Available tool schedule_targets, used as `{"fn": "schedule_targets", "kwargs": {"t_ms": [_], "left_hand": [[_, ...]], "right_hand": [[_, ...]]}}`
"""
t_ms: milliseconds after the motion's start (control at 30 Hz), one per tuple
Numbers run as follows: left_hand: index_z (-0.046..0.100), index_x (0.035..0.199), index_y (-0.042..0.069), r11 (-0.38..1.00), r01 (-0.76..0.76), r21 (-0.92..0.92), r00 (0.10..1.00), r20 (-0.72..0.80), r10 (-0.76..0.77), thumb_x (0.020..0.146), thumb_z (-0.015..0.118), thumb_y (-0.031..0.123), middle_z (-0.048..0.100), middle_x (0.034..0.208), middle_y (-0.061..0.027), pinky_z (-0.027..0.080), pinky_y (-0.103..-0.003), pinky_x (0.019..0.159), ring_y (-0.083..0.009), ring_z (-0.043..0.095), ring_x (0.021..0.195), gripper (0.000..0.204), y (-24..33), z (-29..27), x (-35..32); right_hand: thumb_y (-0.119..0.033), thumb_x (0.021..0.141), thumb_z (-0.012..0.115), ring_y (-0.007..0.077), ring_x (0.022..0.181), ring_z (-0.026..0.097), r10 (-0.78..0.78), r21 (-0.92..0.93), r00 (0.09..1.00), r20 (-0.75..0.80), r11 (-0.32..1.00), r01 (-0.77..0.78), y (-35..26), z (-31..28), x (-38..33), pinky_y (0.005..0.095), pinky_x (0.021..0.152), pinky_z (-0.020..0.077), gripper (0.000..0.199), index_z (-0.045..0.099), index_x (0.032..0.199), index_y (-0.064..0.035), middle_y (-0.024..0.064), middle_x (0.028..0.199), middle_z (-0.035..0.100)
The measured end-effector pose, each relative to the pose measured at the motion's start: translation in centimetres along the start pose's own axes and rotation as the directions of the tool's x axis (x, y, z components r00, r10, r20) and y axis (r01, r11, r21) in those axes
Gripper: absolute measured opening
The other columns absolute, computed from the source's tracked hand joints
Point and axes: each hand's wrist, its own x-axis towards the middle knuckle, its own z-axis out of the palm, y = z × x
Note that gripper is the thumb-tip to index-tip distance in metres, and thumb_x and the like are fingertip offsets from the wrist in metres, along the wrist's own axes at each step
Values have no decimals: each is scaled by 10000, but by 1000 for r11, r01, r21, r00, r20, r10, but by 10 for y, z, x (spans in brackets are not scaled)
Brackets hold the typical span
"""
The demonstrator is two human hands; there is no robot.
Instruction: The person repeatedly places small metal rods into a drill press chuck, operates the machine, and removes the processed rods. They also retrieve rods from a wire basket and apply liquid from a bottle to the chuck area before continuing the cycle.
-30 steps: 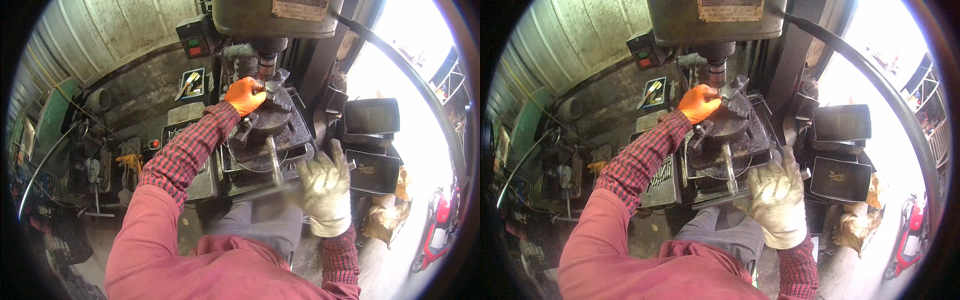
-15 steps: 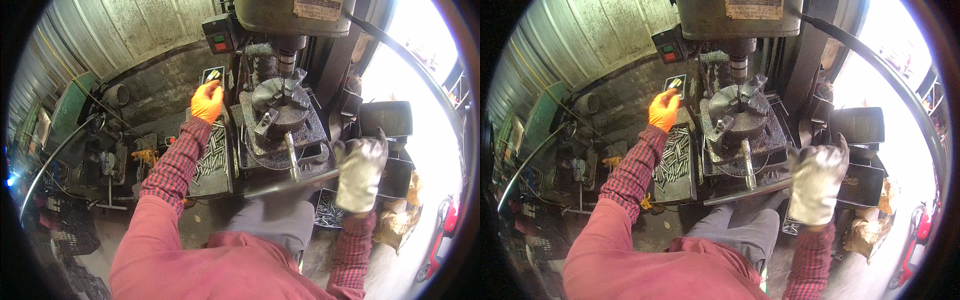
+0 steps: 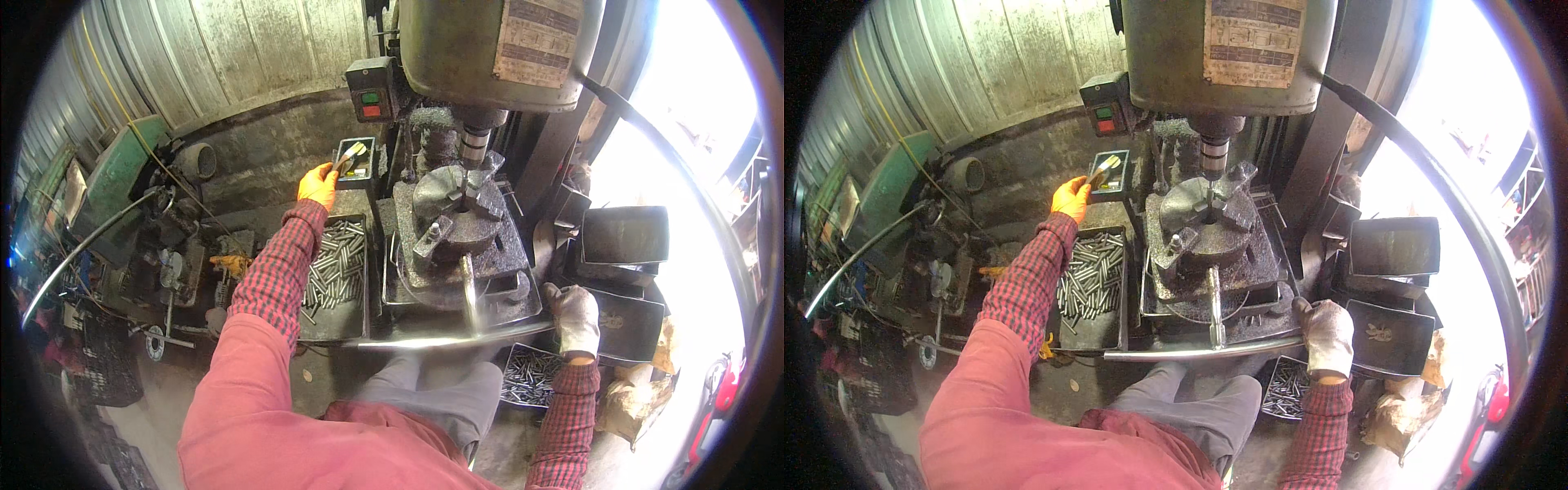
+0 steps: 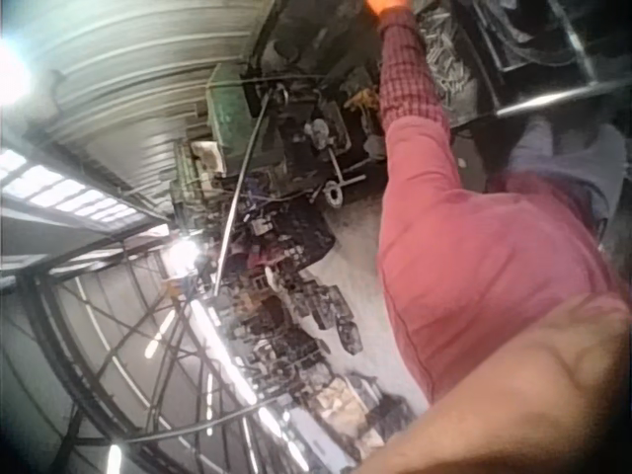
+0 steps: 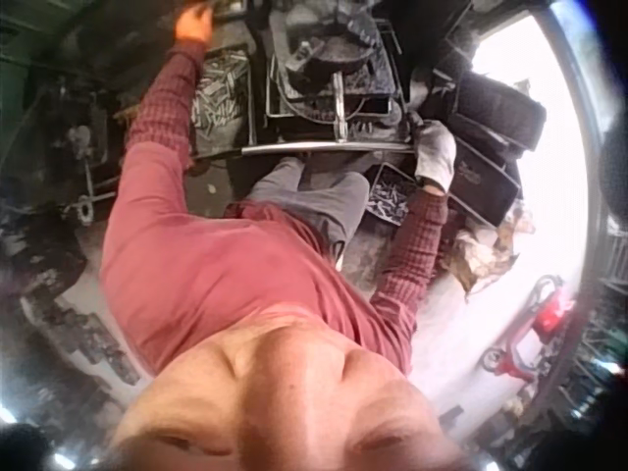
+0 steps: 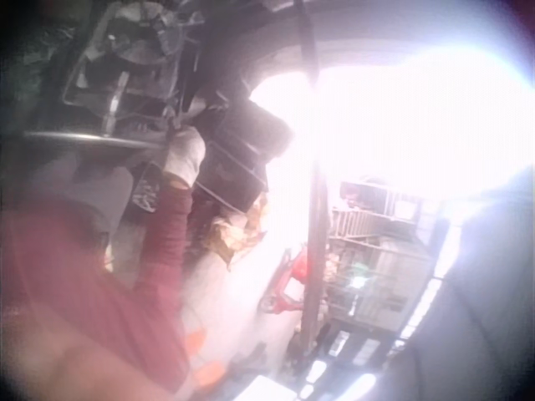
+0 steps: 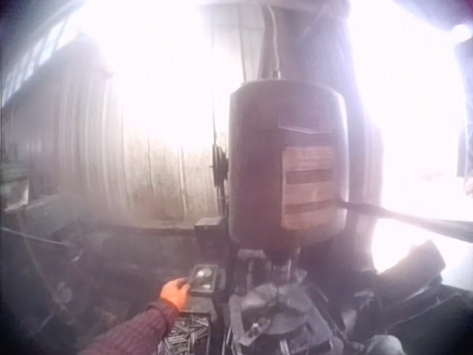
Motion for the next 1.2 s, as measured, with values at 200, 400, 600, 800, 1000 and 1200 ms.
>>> {"fn": "schedule_targets", "kwargs": {"t_ms": [200, 400, 600, 800, 1000, 1200], "left_hand": [[710, 1251, -12, 923, -176, 342, 974, -75, 213, 1040, 658, 229, 770, 1136, -184, 556, -354, 924, -253, 742, 1037, 324, 42, -35, -22], [742, 1151, 26, 841, -211, 498, 976, 61, 208, 1042, 597, 369, 747, 1016, -212, 548, -476, 841, -403, 713, 973, 388, 89, -37, -47], [759, 1111, 26, 861, -173, 479, 984, 36, 177, 1040, 595, 361, 752, 995, -217, 555, -471, 825, -394, 723, 951, 380, 104, -44, -46], [759, 1113, 16, 783, -278, 557, 959, 119, 257, 1029, 601, 362, 754, 990, -219, 560, -486, 834, -403, 727, 951, 389, 103, -53, -65], [737, 1184, -22, 956, -220, 192, 975, 34, 218, 1064, 625, 246, 778, 1038, -135, 541, -326, 831, -186, 709, 925, 314, 120, -69, -104], [721, 1240, 9, 857, -368, -360, 891, 128, 436, 1059, 657, 151, 700, 1001, -26, 505, -265, 806, -100, 611, 886, 239, 167, 13, -155]], "right_hand": [[-509, 967, 663, 436, 814, 722, 1, 20, 1000, -14, 1000, -1, -3, 2, 0, 486, 754, 566, 516, 798, 843, -27, 249, 794, 712], [-509, 971, 662, 429, 818, 724, 23, 33, 1000, 12, 999, -23, -1, 4, 2, 482, 765, 565, 521, 797, 858, -19, 244, 809, 722], [-491, 976, 654, 437, 808, 717, 20, 47, 1000, 8, 999, -21, -5, 0, 0, 491, 750, 561, 513, 790, 835, -17, 254, 793, 709], [-489, 960, 667, 439, 815, 716, -2, 76, 1000, -22, 997, 3, -9, -5, -5, 496, 742, 559, 511, 786, 817, -13, 262, 792, 701], [-555, 941, 671, 427, 832, 733, 7, 47, 1000, -30, 999, -5, -7, -5, -3, 487, 768, 576, 559, 798, 827, -23, 250, 805, 718], [-483, 948, 680, 450, 824, 717, 6, 76, 1000, -1, 997, -6, -4, -4, -3, 498, 767, 560, 505, 787, 824, -5, 276, 796, 700]]}}
